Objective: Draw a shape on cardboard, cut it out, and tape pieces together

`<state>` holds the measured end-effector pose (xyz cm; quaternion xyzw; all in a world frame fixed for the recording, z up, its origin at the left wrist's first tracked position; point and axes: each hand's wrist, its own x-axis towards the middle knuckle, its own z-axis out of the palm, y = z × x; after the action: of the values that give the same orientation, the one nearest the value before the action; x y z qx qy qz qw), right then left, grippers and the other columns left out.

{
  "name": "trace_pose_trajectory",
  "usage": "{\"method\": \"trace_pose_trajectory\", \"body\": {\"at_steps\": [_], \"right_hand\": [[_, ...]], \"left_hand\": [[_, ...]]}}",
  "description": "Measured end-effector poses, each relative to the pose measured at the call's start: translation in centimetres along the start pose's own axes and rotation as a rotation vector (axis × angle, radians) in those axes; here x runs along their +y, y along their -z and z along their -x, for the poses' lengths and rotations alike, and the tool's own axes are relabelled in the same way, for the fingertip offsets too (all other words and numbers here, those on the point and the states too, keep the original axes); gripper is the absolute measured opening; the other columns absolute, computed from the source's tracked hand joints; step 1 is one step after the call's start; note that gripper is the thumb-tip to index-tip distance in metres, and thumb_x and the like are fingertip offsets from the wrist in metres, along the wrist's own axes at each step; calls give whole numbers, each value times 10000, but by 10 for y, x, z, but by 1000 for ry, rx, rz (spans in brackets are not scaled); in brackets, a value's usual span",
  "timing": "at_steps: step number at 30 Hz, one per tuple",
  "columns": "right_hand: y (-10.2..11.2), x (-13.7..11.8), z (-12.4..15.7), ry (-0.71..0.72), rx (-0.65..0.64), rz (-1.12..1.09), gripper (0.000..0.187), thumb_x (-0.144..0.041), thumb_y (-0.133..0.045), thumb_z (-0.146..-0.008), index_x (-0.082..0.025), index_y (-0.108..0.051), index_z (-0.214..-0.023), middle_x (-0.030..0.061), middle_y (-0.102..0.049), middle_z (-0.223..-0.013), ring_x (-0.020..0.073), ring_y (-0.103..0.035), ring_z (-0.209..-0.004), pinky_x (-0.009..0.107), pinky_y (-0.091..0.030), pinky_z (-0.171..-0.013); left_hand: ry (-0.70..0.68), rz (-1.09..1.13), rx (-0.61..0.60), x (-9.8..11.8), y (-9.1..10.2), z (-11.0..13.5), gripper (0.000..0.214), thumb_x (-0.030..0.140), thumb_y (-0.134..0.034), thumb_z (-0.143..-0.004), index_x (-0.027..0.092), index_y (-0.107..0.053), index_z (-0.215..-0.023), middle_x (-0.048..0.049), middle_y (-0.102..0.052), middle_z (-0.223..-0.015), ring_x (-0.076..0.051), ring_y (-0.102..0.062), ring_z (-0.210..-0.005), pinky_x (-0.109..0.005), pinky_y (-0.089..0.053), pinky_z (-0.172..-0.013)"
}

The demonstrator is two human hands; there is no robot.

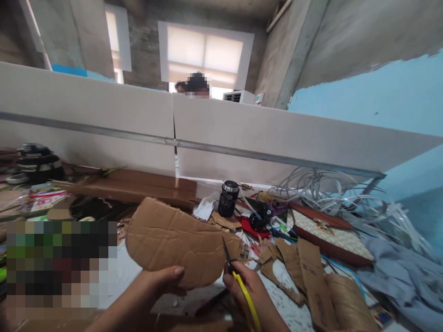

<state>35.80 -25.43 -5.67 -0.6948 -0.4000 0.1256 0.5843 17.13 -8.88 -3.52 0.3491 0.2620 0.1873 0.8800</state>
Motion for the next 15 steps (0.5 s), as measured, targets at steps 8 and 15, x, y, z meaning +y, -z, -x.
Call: {"method": "trace_pose_trajectory", "body": {"at_steps": [8, 15], "right_hand": [[9, 7, -4, -80, -183, 20, 611, -808, -621, -782, -205, -582, -689, -42, -420, -615, 149, -369, -584, 282, -300, -553], [5, -1, 2, -21, -268, 7, 647, -831, -585, -780, -201, -610, -634, -23, -430, -594, 146, -365, -569, 270, -350, -534]], "left_hand": [[-100, -248, -21, 10, 5, -6, 661, 329, -882, -624, 162, -727, -1244, -177, -790, -1157, -385, -754, -949, -376, -609, -592], [-116, -305, -82, 36, 10, 0, 455, 284, -802, -607, 142, -783, -1039, -129, -818, -993, -305, -742, -733, -356, -581, -543]]}}
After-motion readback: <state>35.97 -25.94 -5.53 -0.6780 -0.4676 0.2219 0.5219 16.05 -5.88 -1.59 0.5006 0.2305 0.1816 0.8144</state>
